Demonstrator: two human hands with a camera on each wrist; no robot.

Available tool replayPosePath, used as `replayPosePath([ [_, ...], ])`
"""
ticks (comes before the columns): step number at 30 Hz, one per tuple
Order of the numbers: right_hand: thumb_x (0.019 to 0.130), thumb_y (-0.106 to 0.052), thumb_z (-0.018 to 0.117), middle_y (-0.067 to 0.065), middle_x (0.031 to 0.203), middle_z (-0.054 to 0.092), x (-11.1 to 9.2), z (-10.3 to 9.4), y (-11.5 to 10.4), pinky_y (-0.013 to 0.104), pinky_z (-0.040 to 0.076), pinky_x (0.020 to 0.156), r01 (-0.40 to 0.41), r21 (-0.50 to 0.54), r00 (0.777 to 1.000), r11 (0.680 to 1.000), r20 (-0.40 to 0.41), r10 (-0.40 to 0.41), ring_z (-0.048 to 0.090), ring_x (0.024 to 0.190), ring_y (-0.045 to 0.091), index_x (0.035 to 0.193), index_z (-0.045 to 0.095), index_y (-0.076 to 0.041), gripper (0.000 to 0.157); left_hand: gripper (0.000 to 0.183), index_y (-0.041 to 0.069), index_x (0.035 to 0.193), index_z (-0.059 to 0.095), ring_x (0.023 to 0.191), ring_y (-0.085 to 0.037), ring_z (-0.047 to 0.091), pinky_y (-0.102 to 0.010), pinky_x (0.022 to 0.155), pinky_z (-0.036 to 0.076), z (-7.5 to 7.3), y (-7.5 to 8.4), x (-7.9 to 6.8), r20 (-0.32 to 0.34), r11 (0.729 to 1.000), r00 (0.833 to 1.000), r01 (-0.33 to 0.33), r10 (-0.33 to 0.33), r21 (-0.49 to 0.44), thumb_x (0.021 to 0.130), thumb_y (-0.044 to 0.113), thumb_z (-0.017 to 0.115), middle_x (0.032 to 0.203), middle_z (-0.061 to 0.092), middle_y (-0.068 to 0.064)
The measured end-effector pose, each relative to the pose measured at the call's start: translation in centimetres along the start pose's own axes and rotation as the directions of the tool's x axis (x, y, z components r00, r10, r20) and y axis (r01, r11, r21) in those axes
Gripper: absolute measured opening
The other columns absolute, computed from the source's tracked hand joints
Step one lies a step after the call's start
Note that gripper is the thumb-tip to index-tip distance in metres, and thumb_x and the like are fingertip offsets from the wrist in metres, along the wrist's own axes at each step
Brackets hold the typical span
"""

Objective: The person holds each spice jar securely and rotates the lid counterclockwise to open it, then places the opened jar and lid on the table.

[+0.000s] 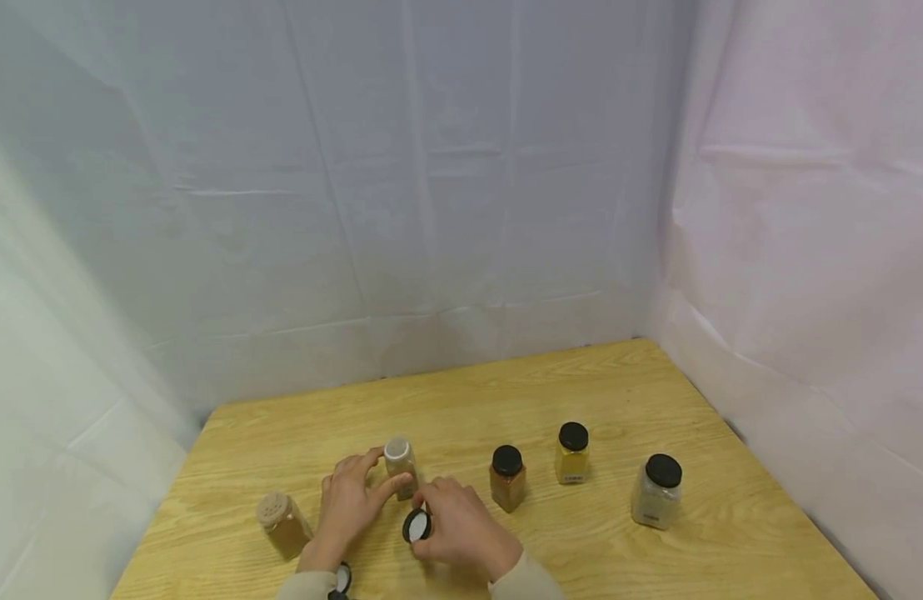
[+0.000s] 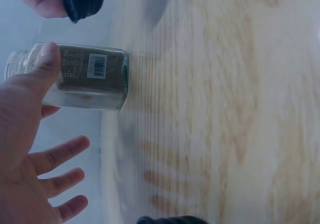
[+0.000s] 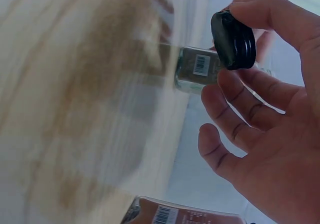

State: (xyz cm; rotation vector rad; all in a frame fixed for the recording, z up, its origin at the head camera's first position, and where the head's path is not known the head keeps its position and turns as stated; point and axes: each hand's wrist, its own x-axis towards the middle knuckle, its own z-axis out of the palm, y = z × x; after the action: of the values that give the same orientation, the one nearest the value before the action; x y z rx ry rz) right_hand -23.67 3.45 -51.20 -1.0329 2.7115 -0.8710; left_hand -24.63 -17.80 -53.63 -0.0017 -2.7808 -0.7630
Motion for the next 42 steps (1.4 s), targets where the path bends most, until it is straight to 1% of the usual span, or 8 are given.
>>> replayPosePath([
  [8, 0.080, -0.030, 0.086, -0.014, 0.087, 0.056, -0.4, 0.6, 0.0, 0.025, 0.041, 0.072, -0.025, -0.025, 0.999, 0.999, 0.031, 0.026, 0.047, 0.079, 0.002, 0.110, 0.070, -0.020, 0.036, 0.076, 0.015, 0.143, 0.065, 0.132, -0.042, 0.058, -0.063, 0.100, 0.041, 0.0, -0.1, 0.0, 0.012, 1.000, 1.000, 0.007, -0.007, 0.001, 0.087, 0.067, 0.073, 0.136, 0.070, -0.017],
  [14, 0.081, -0.031, 0.084, -0.013, 0.087, 0.053, -0.7, 1.0, 0.4, 0.025, 0.039, 0.071, -0.031, -0.024, 0.997, 0.999, 0.066, 0.032, 0.044, 0.079, 0.004, 0.110, 0.069, -0.023, 0.034, 0.079, 0.016, 0.144, 0.065, 0.133, -0.042, 0.057, -0.063, 0.100, 0.041, 0.0, -0.2, 0.0, 0.027, 1.000, 1.000, 0.014, -0.014, -0.010, 0.087, 0.069, 0.071, 0.137, 0.069, -0.017],
  [18, 0.082, -0.031, 0.084, -0.012, 0.090, 0.054, -0.8, 1.2, 0.6, 0.024, 0.039, 0.070, -0.025, -0.021, 0.996, 0.999, 0.080, 0.027, 0.044, 0.079, 0.004, 0.111, 0.070, -0.024, 0.032, 0.078, 0.016, 0.144, 0.065, 0.133, -0.043, 0.057, -0.064, 0.100, 0.041, -0.1, -0.1, 0.0, 0.032, 1.000, 0.999, 0.016, -0.016, -0.015, 0.087, 0.069, 0.071, 0.137, 0.069, -0.018],
  [30, 0.083, -0.030, 0.084, -0.012, 0.091, 0.055, -0.9, 1.6, 1.0, 0.023, 0.040, 0.070, -0.039, 0.018, 0.993, 0.999, 0.111, 0.036, 0.044, 0.078, 0.003, 0.112, 0.071, -0.024, 0.033, 0.076, 0.015, 0.143, 0.065, 0.131, -0.043, 0.058, -0.062, 0.100, 0.041, 0.0, 0.1, -0.2, 0.008, 1.000, 1.000, 0.015, -0.015, -0.008, 0.088, 0.066, 0.072, 0.137, 0.069, -0.019],
  [33, 0.083, -0.033, 0.084, -0.011, 0.093, 0.056, -0.9, 1.3, 0.8, 0.024, 0.042, 0.071, -0.032, -0.002, 0.995, 0.999, 0.095, 0.032, 0.045, 0.079, 0.004, 0.116, 0.071, -0.023, 0.037, 0.079, 0.015, 0.144, 0.063, 0.129, -0.043, 0.060, -0.062, 0.100, 0.042, -0.4, 0.2, -0.1, -0.002, 1.000, 1.000, 0.007, -0.007, 0.012, 0.086, 0.067, 0.075, 0.137, 0.068, -0.020],
  [36, 0.085, -0.036, 0.083, -0.008, 0.099, 0.060, -0.8, 0.6, 0.5, 0.027, 0.046, 0.074, -0.021, -0.029, 0.999, 0.999, 0.050, 0.022, 0.050, 0.084, 0.005, 0.121, 0.071, -0.020, 0.042, 0.083, 0.017, 0.147, 0.060, 0.128, -0.044, 0.061, -0.064, 0.099, 0.044, -0.9, 0.5, 0.1, -0.012, 1.000, 1.000, -0.005, 0.005, 0.022, 0.084, 0.068, 0.077, 0.138, 0.067, -0.021],
  [40, 0.089, -0.035, 0.082, -0.001, 0.109, 0.066, -0.7, -0.8, 0.0, 0.032, 0.051, 0.078, -0.013, -0.006, 1.000, 1.000, -0.023, 0.012, 0.060, 0.095, 0.011, 0.125, 0.070, -0.016, 0.042, 0.088, 0.018, 0.155, 0.052, 0.130, -0.043, 0.060, -0.064, 0.099, 0.043, -1.6, 1.2, 0.2, -0.004, 1.000, 1.000, -0.009, 0.009, 0.016, 0.086, 0.069, 0.074, 0.142, 0.065, -0.020],
  [42, 0.092, -0.033, 0.080, 0.003, 0.113, 0.067, -0.8, -1.5, -0.2, 0.032, 0.053, 0.077, -0.002, 0.035, 0.998, 0.999, -0.059, 0.004, 0.063, 0.096, 0.016, 0.126, 0.070, -0.014, 0.040, 0.088, 0.018, 0.156, 0.051, 0.130, -0.043, 0.061, -0.064, 0.098, 0.044, -1.8, 1.6, 0.2, -0.008, 0.999, 1.000, -0.026, 0.026, 0.029, 0.088, 0.070, 0.072, 0.143, 0.065, -0.020],
])
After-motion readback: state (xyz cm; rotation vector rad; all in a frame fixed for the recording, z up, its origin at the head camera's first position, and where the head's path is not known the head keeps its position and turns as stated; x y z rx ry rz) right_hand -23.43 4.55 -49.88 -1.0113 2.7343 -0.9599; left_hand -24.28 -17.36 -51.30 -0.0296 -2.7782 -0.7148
